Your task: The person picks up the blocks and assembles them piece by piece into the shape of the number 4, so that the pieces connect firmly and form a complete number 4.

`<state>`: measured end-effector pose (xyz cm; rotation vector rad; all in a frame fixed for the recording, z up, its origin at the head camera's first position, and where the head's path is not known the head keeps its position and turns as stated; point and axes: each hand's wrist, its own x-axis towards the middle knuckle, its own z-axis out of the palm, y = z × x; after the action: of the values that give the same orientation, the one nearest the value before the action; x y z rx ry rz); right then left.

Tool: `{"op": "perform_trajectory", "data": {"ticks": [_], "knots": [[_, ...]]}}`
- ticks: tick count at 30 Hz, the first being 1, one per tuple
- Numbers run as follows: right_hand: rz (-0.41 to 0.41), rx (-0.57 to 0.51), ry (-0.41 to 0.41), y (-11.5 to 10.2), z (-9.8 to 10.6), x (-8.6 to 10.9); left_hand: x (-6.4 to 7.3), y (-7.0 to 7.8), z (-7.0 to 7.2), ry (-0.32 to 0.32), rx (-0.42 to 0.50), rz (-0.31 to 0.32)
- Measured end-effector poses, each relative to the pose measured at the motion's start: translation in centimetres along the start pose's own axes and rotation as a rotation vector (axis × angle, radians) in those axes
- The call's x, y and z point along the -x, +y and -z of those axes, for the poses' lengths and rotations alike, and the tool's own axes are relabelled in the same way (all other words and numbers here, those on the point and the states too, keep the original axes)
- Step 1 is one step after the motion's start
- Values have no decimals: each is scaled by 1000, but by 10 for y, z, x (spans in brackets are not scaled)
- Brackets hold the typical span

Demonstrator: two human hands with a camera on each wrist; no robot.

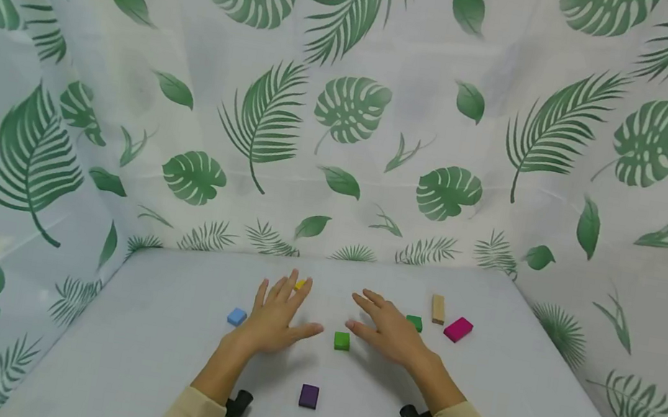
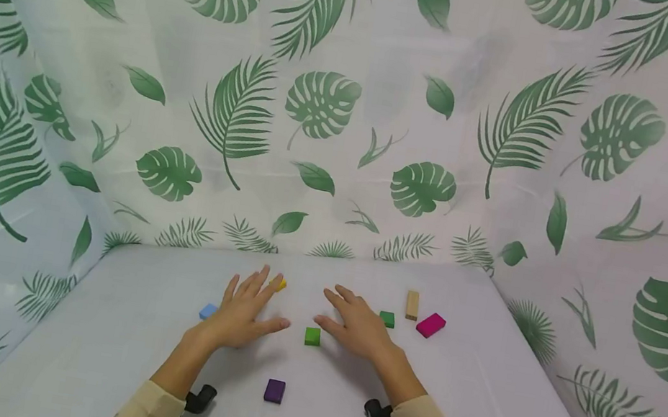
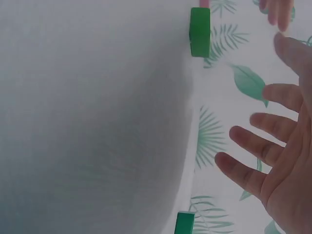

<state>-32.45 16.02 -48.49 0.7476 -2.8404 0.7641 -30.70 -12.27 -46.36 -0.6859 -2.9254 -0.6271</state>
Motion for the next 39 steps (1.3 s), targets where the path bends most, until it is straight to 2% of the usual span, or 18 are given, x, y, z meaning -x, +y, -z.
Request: {"op": "perform_trajectory", "data": {"ticks": [3,7,10,16,22,28,35,39], "knots": [[37,22,-13,-2,-2,-2,1,2,4,-78,82,-67],[23,-4,-37,-7,-2,-3,2,2,4,-193,188,-128],[4,-35,-50,-9,-2,-2,2,2,3,-249,241,-120],[37,-46,-66,-8,-4,-4,2,1,5,-349,291,-79],[66,-55,-97,-4,-6,-3,4,0,3,-366,283,-57],[66,-109,-133,-3,-11,-1,9,-4,-1,-397,300,-40],[57,-117,-136,-6,-12,-4,12,-4,-5,-407,327,-79],[55,-126,-143,-7,-13,-6,13,-3,-3,-419,325,-80]]}}
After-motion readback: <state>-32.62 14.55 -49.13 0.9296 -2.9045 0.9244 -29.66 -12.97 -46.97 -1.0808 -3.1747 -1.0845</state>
